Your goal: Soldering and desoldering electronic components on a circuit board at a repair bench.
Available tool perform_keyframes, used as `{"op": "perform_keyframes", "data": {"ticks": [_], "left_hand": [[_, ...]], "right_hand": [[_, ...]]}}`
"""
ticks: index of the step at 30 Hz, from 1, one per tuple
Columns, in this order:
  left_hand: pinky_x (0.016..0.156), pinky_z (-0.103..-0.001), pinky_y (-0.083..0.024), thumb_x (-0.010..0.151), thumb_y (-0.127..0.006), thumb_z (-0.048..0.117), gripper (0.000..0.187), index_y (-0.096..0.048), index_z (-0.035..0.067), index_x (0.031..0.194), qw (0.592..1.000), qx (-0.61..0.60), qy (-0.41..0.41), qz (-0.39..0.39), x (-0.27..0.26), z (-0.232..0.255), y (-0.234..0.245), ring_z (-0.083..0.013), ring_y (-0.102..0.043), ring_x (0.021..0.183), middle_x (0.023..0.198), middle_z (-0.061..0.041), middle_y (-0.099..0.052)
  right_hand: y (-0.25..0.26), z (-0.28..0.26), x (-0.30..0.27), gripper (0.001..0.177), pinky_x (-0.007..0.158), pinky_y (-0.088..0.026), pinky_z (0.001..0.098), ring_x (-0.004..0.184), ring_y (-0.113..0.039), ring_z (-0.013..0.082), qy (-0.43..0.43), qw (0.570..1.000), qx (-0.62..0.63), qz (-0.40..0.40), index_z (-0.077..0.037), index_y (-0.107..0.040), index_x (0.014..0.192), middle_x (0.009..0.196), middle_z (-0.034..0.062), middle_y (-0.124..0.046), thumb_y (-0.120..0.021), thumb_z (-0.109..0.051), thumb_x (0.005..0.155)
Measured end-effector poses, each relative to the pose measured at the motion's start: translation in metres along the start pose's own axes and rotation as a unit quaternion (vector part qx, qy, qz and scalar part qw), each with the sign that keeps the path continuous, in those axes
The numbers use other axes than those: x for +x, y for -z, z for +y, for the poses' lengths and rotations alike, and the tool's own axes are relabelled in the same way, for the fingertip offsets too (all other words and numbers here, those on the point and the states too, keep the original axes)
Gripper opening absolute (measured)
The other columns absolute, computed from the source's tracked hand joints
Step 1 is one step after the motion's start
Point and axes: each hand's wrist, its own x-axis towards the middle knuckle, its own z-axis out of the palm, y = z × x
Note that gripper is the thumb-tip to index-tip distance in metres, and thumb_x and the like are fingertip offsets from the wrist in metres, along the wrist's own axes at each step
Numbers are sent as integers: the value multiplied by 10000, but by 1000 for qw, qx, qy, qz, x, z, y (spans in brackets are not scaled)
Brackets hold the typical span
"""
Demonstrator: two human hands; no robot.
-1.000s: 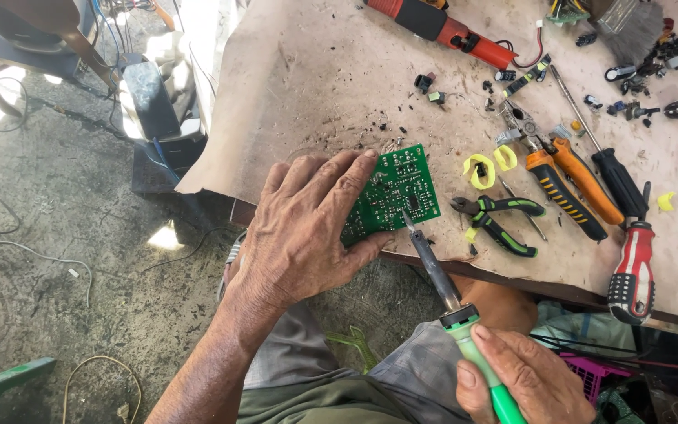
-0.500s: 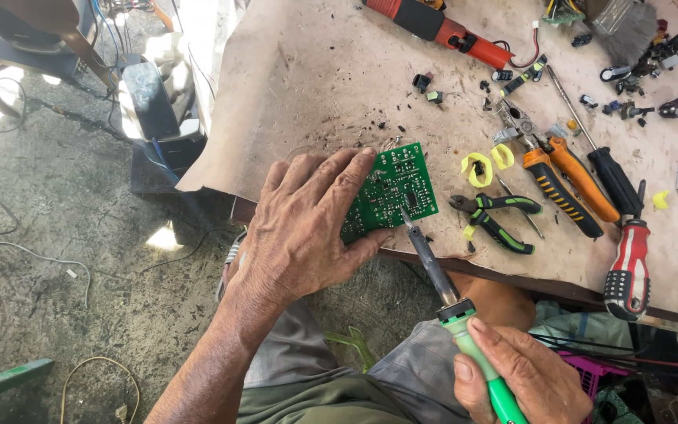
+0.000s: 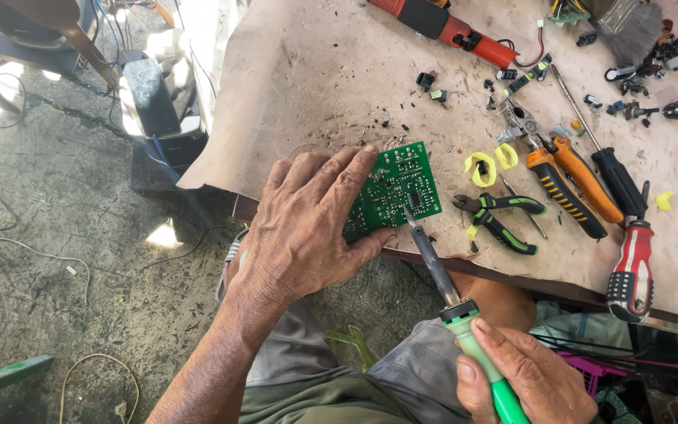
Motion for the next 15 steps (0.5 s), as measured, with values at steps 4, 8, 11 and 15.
{"op": "perform_keyframes", "data": {"ticks": [4,8,11,15], "left_hand": [[916,-500,-433,961,-659,602,814,-456,34,1508,1000,1,-1,-2,0,0,0,-354,-560,1194,1434,-136,-606],[916,-503,-440,969,-651,608,817,-443,42,1520,1000,0,2,-2,-1,-1,-1,-357,-564,1195,1443,-139,-606],[900,-496,-433,968,-642,610,809,-458,33,1505,1000,1,-1,-2,-1,0,-1,-351,-561,1157,1437,-138,-607],[945,-512,-438,974,-631,622,821,-442,41,1523,1000,2,7,-5,-1,-1,-1,-364,-554,1237,1453,-149,-605]], "right_hand": [[0,1,-2,229,763,-597,281,785,-757,196,-3,1000,-3,-2,-24,-740,1014,947,84,-779,-737,-177,843],[-2,2,-1,221,749,-592,277,774,-758,196,7,1000,-1,8,-22,-739,1007,937,85,-780,-725,-172,846],[-2,0,3,232,738,-591,267,750,-756,182,7,1000,5,9,-10,-732,1027,872,66,-778,-706,-167,858],[0,-4,6,253,749,-590,250,763,-766,160,0,1000,7,-11,-24,-721,1080,854,62,-783,-695,-170,874]]}}
